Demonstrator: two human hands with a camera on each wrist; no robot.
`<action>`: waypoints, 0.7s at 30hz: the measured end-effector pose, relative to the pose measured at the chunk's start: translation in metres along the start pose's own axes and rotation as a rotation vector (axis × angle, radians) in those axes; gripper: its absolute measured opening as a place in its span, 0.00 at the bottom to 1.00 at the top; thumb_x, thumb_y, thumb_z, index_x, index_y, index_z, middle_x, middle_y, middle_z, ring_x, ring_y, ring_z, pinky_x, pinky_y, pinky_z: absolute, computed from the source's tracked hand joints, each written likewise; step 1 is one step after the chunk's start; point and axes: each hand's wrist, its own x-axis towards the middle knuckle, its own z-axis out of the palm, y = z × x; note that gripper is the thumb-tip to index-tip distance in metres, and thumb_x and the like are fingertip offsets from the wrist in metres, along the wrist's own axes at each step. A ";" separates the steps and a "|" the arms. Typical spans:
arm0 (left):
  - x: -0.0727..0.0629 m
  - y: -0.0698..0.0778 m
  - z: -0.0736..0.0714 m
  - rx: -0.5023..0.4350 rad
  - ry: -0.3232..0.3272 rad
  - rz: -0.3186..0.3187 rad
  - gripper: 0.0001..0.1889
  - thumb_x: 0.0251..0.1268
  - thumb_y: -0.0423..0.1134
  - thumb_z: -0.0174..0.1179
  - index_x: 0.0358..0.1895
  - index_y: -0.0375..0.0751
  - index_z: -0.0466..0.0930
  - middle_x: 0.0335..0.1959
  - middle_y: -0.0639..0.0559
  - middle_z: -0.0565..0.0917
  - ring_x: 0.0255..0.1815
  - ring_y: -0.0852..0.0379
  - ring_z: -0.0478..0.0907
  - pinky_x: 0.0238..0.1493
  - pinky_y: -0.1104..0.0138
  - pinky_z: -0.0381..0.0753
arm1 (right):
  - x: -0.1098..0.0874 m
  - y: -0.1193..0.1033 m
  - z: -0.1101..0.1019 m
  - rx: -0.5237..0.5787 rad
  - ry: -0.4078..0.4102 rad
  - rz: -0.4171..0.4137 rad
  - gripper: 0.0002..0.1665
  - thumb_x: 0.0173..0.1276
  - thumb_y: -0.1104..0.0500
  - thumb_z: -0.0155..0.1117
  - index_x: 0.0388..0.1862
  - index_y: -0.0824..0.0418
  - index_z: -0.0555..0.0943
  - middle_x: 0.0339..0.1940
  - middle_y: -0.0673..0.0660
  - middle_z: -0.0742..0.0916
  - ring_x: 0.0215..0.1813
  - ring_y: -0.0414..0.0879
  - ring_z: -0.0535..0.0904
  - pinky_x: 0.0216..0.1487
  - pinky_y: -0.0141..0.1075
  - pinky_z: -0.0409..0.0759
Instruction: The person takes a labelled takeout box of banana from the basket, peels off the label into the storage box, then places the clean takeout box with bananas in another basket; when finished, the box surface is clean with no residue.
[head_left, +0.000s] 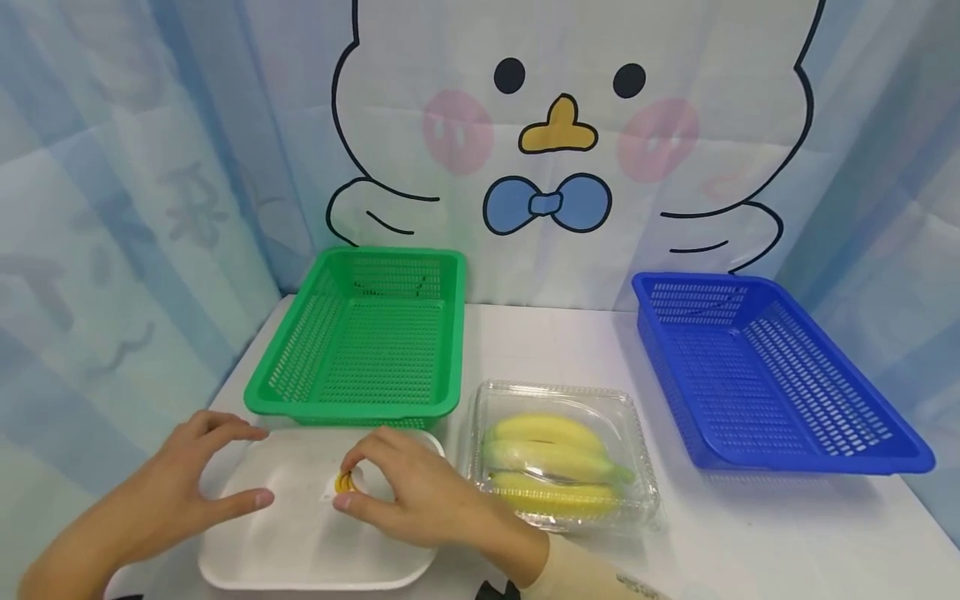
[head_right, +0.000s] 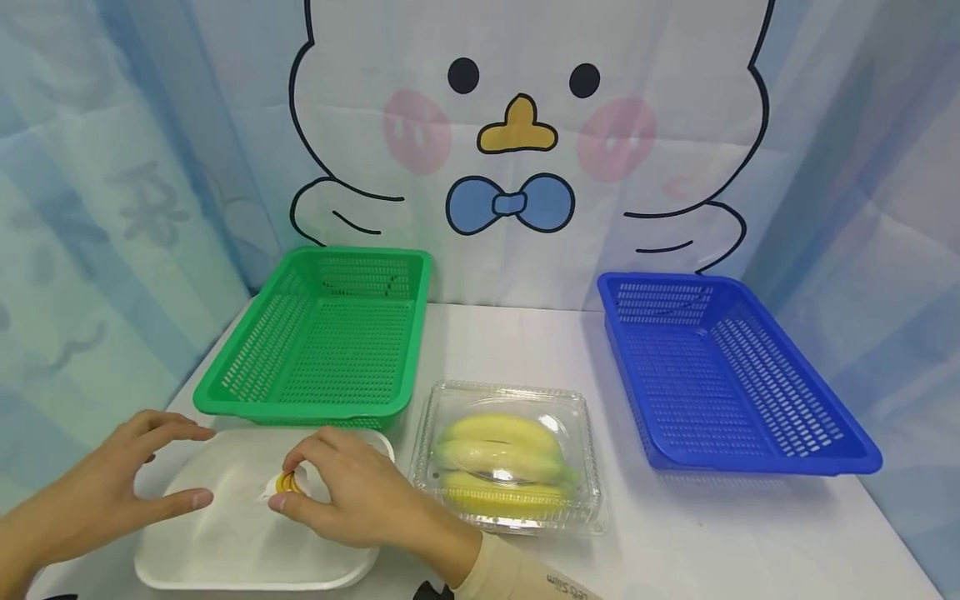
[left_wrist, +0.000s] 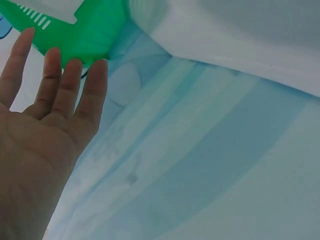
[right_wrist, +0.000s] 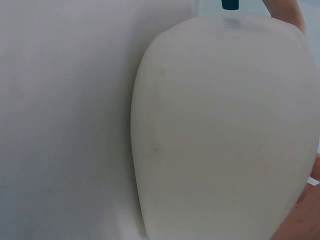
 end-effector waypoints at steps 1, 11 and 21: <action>0.000 -0.001 0.001 -0.006 -0.004 0.003 0.33 0.57 0.58 0.75 0.63 0.48 0.77 0.62 0.40 0.71 0.59 0.37 0.72 0.46 0.36 0.79 | 0.001 0.000 0.001 -0.005 -0.003 0.000 0.18 0.78 0.40 0.58 0.57 0.48 0.79 0.54 0.42 0.81 0.60 0.35 0.77 0.63 0.27 0.73; -0.002 -0.009 0.010 -0.037 -0.075 -0.015 0.34 0.58 0.59 0.74 0.64 0.47 0.77 0.63 0.39 0.71 0.60 0.37 0.73 0.48 0.37 0.80 | 0.006 0.003 0.009 -0.084 -0.089 0.060 0.27 0.77 0.35 0.56 0.64 0.51 0.76 0.61 0.46 0.81 0.64 0.39 0.76 0.64 0.33 0.75; -0.007 -0.012 0.015 -0.029 -0.072 -0.029 0.33 0.57 0.60 0.74 0.62 0.48 0.78 0.62 0.41 0.72 0.59 0.37 0.74 0.49 0.38 0.80 | 0.012 0.003 0.017 -0.121 -0.081 0.059 0.26 0.75 0.37 0.61 0.58 0.52 0.73 0.52 0.46 0.80 0.49 0.35 0.74 0.50 0.24 0.73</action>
